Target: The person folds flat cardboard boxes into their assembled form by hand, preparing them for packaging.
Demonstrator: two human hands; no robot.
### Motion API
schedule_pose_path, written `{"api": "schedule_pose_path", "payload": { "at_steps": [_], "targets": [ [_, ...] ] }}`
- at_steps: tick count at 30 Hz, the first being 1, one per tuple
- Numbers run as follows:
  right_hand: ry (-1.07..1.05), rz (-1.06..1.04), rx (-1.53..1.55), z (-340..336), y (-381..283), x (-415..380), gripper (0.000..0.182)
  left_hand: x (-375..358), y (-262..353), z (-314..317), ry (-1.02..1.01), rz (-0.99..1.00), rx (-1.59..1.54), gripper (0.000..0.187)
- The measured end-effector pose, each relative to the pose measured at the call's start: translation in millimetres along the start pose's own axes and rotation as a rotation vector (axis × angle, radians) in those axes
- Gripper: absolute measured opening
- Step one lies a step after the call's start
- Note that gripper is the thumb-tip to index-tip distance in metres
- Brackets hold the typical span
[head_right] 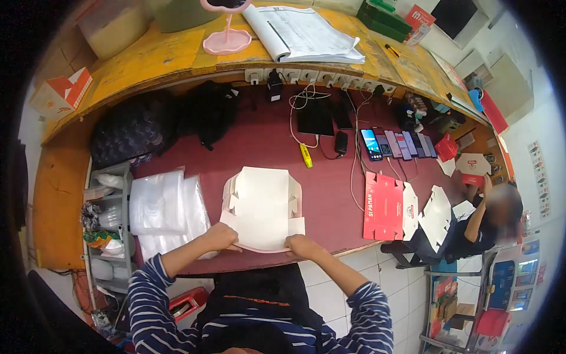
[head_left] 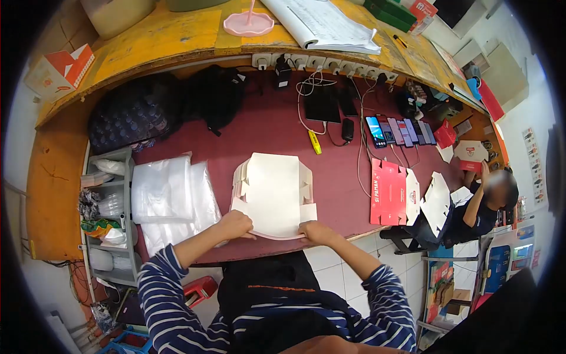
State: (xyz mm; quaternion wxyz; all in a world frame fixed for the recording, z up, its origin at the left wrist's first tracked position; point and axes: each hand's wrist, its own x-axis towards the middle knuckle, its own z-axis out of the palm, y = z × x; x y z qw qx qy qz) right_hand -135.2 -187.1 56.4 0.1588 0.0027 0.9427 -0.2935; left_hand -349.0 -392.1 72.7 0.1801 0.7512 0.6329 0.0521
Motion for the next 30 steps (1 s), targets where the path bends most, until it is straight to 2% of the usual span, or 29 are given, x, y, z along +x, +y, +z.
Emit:
{"api": "schedule_pose_path", "payload": {
  "at_steps": [1, 2, 4, 5, 6, 8, 10, 12, 13, 14, 15, 16, 17, 18, 20, 22, 24, 26, 27, 28, 29, 30],
  "targets": [
    [-0.069, 0.043, 0.018, 6, 11, 7, 0.031, 6, -10, 18, -0.06, -0.067, -0.076, 0.055],
    [-0.074, 0.044, 0.023, 13, 22, 17, 0.031, 12, -25, 34, -0.063, -0.068, -0.083, 0.055],
    [-0.294, 0.234, 0.203, 12, 21, 37, 0.032, 16, -40, 57, -0.299, -0.3, -0.372, 0.061],
    [-0.435, 0.281, 0.11, -5, 14, 43, 0.044, 20, -47, 59, -0.335, -0.326, -0.465, 0.066],
    [-0.439, 0.29, 0.117, 1, 14, 47, 0.044, 21, -47, 58, -0.342, -0.318, -0.471, 0.066],
    [-0.316, 0.251, -0.226, 19, 13, 51, 0.057, 19, -42, 58, -0.354, -0.372, -0.476, 0.065],
    [-0.337, 0.295, -0.306, 20, -26, 57, 0.058, 15, -41, 61, -0.28, -0.352, -0.425, 0.063],
    [0.248, 0.309, -0.25, 42, -44, 68, 0.052, 9, -32, 64, -0.215, -0.334, -0.38, 0.06],
    [0.239, 0.322, -0.259, 44, -50, 77, 0.044, 9, -26, 64, -0.149, -0.358, -0.334, 0.059],
    [0.238, 0.312, -0.258, 44, -49, 80, 0.044, 9, -23, 62, -0.083, -0.383, -0.283, 0.058],
    [0.34, 0.272, -0.288, 44, -46, 83, 0.042, 11, -17, 51, -0.172, -0.462, -0.306, 0.049],
    [0.44, 0.235, -0.317, 44, -42, 88, 0.039, 12, -14, 62, -0.169, -0.471, -0.305, 0.049],
    [0.497, 0.225, -0.304, 46, -39, 92, 0.035, 10, -4, 82, 0.09, -0.558, -0.187, 0.044],
    [0.491, 0.221, -0.31, 51, -33, 97, 0.035, 13, 3, 94, 0.357, -0.639, -0.065, 0.04],
    [0.585, 0.224, -0.258, 63, -21, 111, 0.035, 21, 5, 90, 0.296, -0.68, -0.003, 0.034],
    [0.595, 0.219, -0.235, 60, -18, 116, 0.038, 31, 6, 96, 0.555, -0.713, 0.239, 0.028],
    [0.599, 0.189, -0.192, 59, -21, 112, 0.038, 31, 9, 101, 0.519, -0.698, 0.202, 0.028],
    [0.626, 0.194, -0.184, 59, -20, 114, 0.038, 34, 4, 103, 0.336, -0.7, 0.175, 0.025],
    [0.674, 0.175, -0.143, 58, -19, 115, 0.037, 36, 0, 97, 0.355, -0.7, 0.186, 0.025],
    [0.711, 0.165, -0.097, 61, -17, 110, 0.037, 36, -1, 94, 0.385, -0.603, 0.072, 0.027],
    [0.709, 0.171, -0.101, 65, -16, 104, 0.037, 36, 3, 93, 0.404, -0.502, -0.047, 0.03],
    [0.665, 0.134, -0.055, 63, -14, 101, 0.037, 36, 9, 89, 0.406, -0.495, -0.049, 0.03]
  ]
}}
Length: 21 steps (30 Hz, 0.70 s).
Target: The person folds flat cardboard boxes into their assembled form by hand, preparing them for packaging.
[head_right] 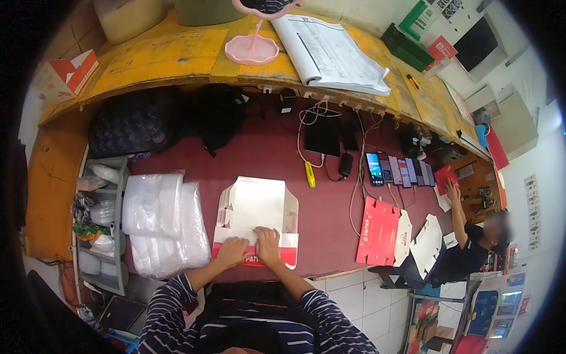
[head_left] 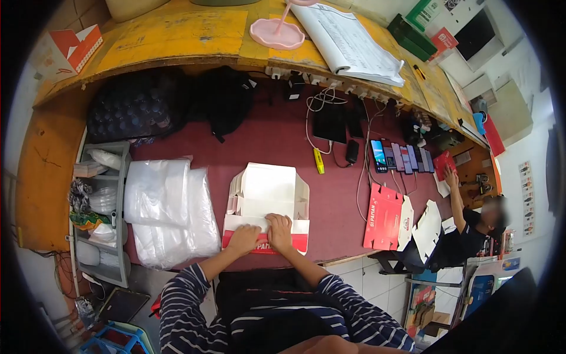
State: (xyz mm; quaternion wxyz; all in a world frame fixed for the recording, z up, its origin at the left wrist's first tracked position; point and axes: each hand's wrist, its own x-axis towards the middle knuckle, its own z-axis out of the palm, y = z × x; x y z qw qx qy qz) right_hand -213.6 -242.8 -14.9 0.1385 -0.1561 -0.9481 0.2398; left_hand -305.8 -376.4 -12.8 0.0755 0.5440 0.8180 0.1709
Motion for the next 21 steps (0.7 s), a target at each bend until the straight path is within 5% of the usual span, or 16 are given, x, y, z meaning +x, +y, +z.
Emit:
{"api": "schedule_pose_path", "payload": {
  "at_steps": [2, 5, 10, 12, 17, 21],
  "targets": [
    [-0.035, -0.026, 0.051, -10, 6, 4, 0.037, 5, 8, -11, -0.254, -0.067, -0.121, 0.042],
    [-0.698, -0.201, -0.088, -48, 51, 12, 0.051, 13, -2, -19, -0.324, 0.113, -0.186, 0.055],
    [-0.499, -0.685, -0.357, -145, 65, 8, 0.043, 27, -15, -69, -0.589, 0.069, -0.417, 0.051],
    [-0.497, -0.653, -0.31, -155, 45, 0, 0.044, 30, -20, -79, -0.709, -0.033, -0.767, 0.055],
    [-0.353, -0.37, 0.159, -126, 48, -17, 0.044, 39, -13, -97, -0.845, -0.074, -0.744, 0.051],
    [-0.215, -0.348, 0.298, -91, 86, -28, 0.038, 42, -8, -108, -0.914, -0.071, -0.641, 0.058]
  ]
}}
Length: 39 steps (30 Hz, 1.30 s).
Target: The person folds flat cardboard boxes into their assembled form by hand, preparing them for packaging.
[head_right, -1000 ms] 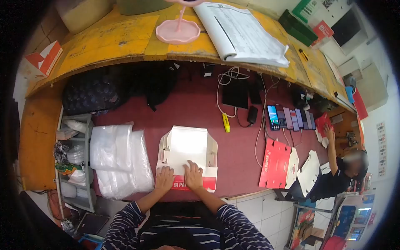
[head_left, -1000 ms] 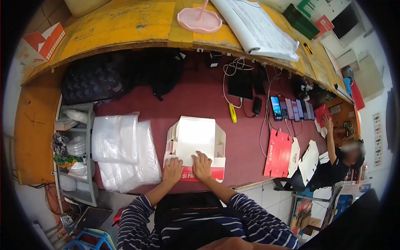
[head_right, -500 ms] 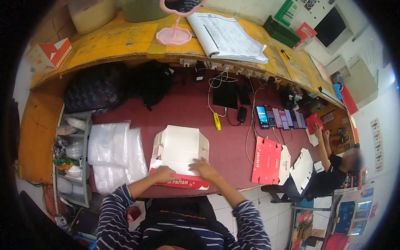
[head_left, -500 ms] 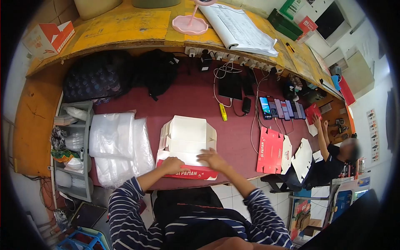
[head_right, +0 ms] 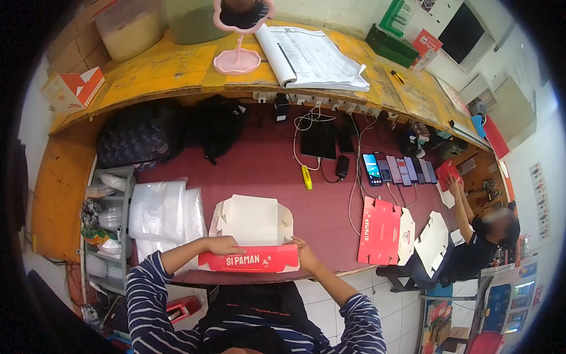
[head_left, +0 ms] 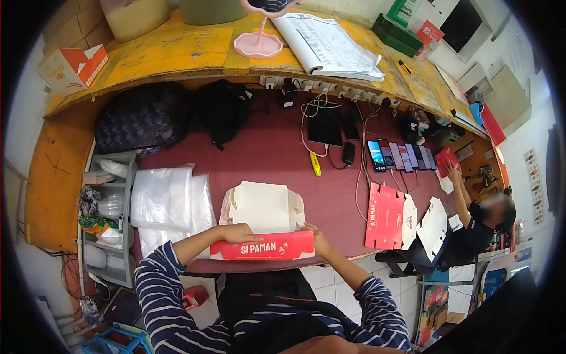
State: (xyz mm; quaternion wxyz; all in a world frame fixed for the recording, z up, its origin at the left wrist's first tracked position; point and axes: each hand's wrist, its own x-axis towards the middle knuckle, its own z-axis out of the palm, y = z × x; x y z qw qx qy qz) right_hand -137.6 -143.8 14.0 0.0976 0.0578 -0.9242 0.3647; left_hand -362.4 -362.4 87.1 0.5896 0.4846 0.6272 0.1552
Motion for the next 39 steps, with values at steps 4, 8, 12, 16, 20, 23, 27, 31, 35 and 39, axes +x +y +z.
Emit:
{"api": "schedule_pose_path", "payload": {
  "at_steps": [4, 8, 12, 16, 20, 23, 27, 31, 35, 39],
  "targets": [
    [0.115, 0.185, 0.058, -2, -1, -5, 0.031, 0, -27, -18, 0.3, 0.294, 0.255, 0.041],
    [0.376, 0.395, 0.328, 12, -2, -4, 0.028, -17, -63, -46, 0.339, 0.418, 0.641, 0.028],
    [0.534, 0.621, 0.489, 18, -9, 8, 0.034, -25, -110, -19, 0.485, 0.232, 0.623, 0.042],
    [0.492, 0.759, 0.281, 19, -21, 16, 0.035, -30, -77, 27, 1.066, 0.41, 0.452, 0.035],
    [0.419, 0.948, 0.233, 19, -18, 30, 0.046, 12, -70, 45, 1.298, -0.098, -0.286, 0.034],
    [0.257, 1.1, 0.043, 31, 3, 35, 0.056, 18, -83, 47, 1.153, -0.406, -0.017, 0.041],
    [0.094, 1.269, 0.004, 29, 8, 44, 0.072, 23, -83, 46, 1.095, -0.547, 0.014, 0.047],
    [0.233, 1.123, -0.04, 25, 3, 42, 0.07, 26, -86, 36, 1.155, -0.554, -0.03, 0.052],
    [0.27, 0.776, -0.121, -21, -45, 44, 0.068, 14, -69, 4, 1.189, -0.441, -0.176, 0.056],
    [0.151, 0.16, -0.07, -36, -33, 48, 0.083, 12, -66, -27, 1.198, -0.221, -0.798, 0.067]
  ]
}}
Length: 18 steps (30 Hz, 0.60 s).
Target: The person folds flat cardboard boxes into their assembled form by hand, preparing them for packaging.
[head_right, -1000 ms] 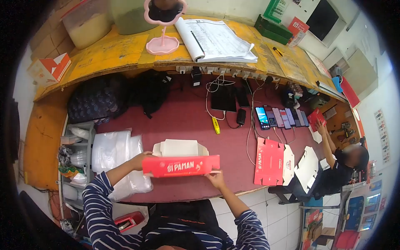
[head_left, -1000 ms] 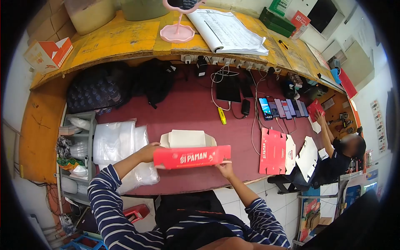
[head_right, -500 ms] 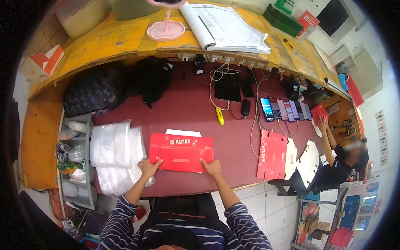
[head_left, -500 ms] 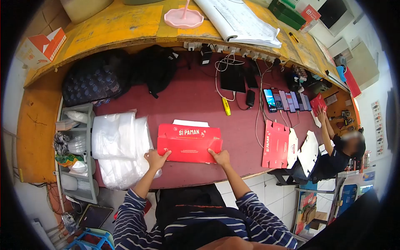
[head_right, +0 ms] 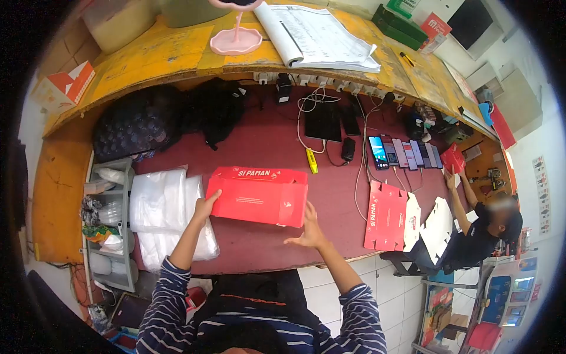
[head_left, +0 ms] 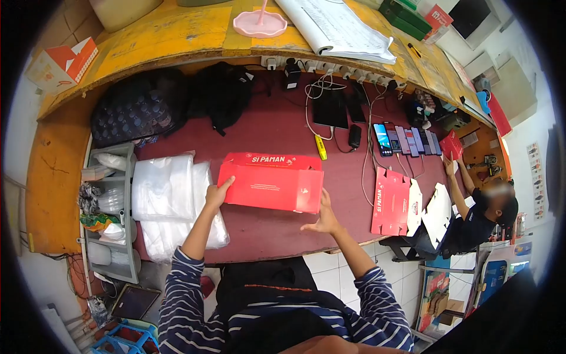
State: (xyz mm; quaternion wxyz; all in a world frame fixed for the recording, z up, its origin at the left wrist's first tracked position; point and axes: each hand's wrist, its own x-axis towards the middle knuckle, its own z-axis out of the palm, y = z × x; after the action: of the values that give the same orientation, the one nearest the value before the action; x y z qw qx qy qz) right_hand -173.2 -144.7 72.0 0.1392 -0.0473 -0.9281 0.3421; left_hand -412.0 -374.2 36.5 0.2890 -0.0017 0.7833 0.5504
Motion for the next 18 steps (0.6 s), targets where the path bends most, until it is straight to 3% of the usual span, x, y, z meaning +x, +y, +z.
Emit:
{"api": "schedule_pose_path", "payload": {
  "at_steps": [3, 5, 7, 9, 10, 12, 16, 17, 18],
  "targets": [
    [-0.028, -0.015, -0.096, 0, 13, 6, 0.065, 22, -12, -4, -0.121, -0.064, 0.123, 0.067],
    [-0.062, -0.035, -0.134, 10, 31, 4, 0.058, 2, 17, -9, -0.195, -0.064, 0.107, 0.065],
    [0.054, 0.093, 0.025, 26, 41, -8, 0.046, -3, 26, -11, -0.271, -0.069, 0.095, 0.063],
    [0.143, 0.225, 0.201, 42, 42, -19, 0.043, 2, 21, -17, -0.372, 0.35, 0.055, 0.061],
    [0.218, 0.347, 0.377, 44, 43, -19, 0.04, 5, 23, -19, -0.373, 0.357, 0.055, 0.061],
    [0.226, 0.373, 0.456, 46, 45, -23, 0.033, 4, 30, -24, -0.41, 0.978, 0.523, 0.061],
    [0.311, 0.455, 0.541, 56, 46, -25, 0.032, 30, 50, -1, -0.432, 1.128, 0.525, 0.066],
    [0.298, 0.484, 0.539, 57, 47, -24, 0.034, 37, 48, 7, -0.482, 0.976, 0.396, 0.063],
    [0.3, 0.482, 0.533, 57, 41, -21, 0.034, 42, 52, 9, -0.482, 0.98, 0.391, 0.063]
  ]
}}
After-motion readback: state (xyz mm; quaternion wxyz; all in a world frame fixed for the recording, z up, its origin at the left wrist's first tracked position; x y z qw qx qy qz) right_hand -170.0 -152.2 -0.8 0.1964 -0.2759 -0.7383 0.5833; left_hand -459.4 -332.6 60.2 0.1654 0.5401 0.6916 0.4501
